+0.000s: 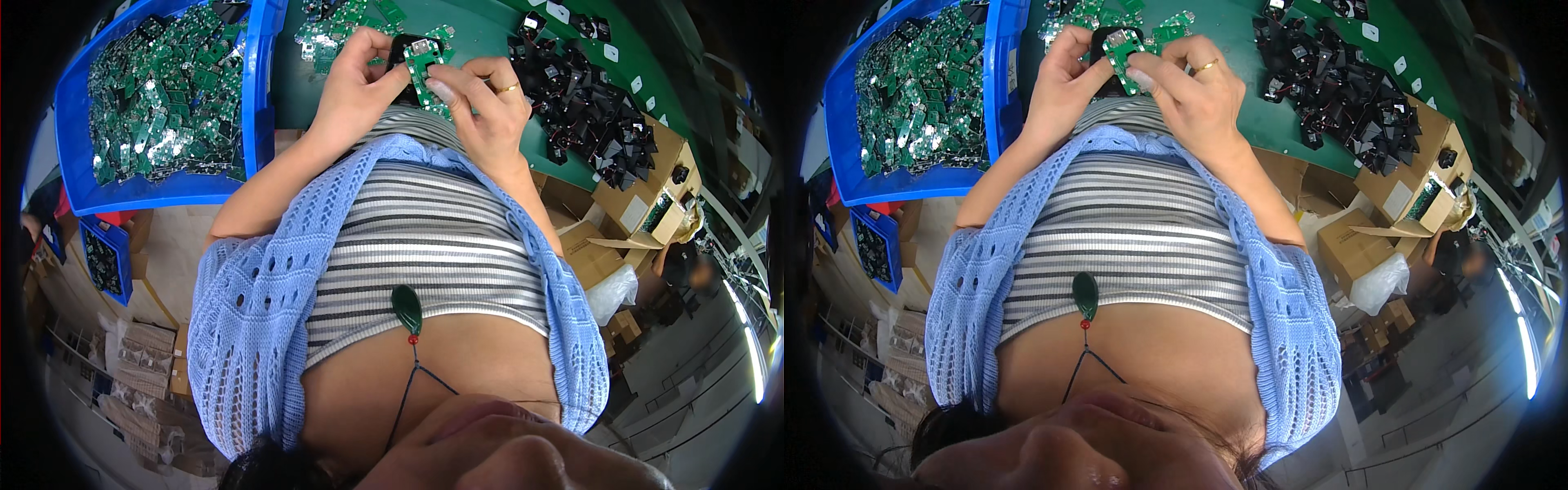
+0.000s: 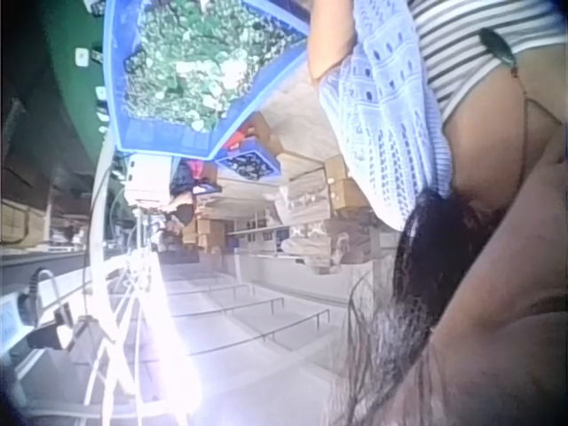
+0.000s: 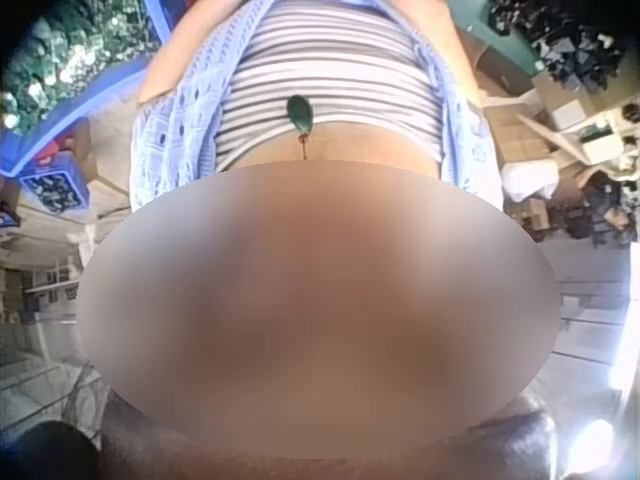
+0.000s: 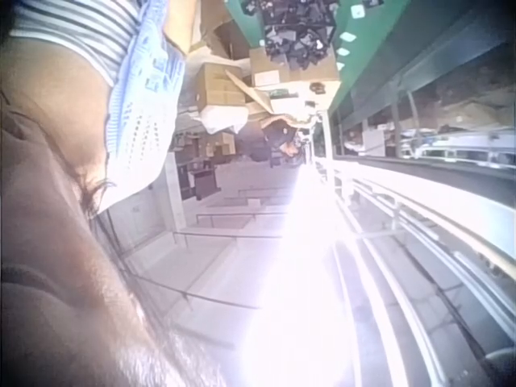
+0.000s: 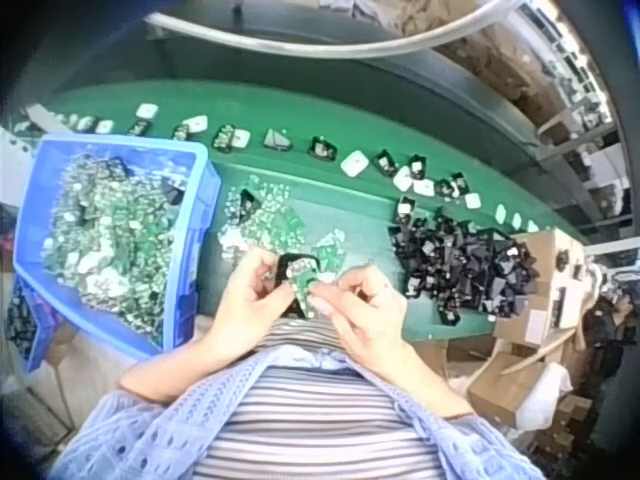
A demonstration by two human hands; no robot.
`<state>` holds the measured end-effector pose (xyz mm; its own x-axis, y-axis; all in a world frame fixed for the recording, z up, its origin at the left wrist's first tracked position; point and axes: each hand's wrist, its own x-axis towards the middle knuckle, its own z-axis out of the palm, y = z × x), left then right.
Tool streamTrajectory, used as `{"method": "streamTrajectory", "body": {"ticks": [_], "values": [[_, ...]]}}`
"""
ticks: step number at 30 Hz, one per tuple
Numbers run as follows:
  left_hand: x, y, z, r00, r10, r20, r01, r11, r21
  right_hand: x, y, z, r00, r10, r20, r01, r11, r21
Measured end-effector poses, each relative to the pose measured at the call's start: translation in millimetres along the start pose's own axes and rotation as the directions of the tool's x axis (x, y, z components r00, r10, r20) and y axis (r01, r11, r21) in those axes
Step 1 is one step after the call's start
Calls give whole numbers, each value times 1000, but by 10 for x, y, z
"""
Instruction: The person picks up a circuit board and a black plastic housing, fits the board into the housing, and presses them together. They then pick up a small white component, insert it into the assembly, and place the unit onto the work surface.
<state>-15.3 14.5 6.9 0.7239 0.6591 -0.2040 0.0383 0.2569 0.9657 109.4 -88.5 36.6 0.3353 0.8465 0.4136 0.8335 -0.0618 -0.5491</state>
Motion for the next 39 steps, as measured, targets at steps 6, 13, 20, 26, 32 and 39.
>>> {"method": "streamTrajectory", "body": {"ticks": [6, 13, 20, 26, 32, 39], "values": [[-60, 99, 43, 988, -123, 92, 129, 989, -68, -16, 67, 78, 989, 85, -122, -69, 989, 130], [-28, 74, 26, 986, -147, 75, 150, 988, -24, 21, 51, 105, 997, 36, -66, -25, 987, 159], [54, 36, -3, 986, -135, 93, 137, 991, -14, 96, 115, 158, 1000, 9, 18, -11, 995, 104], [178, -27, 26, 995, -95, -29, 89, 983, -160, 163, 205, 281, 995, 80, 66, -87, 991, 101], [364, -19, -23, 992, -116, -50, 110, 987, -117, 335, 305, 379, 990, 91, 111, -103, 989, 104], [397, -79, -50, 992, -103, -68, 89, 979, -185, 338, 379, 408, 989, 0, 149, -10, 998, 69]]}}
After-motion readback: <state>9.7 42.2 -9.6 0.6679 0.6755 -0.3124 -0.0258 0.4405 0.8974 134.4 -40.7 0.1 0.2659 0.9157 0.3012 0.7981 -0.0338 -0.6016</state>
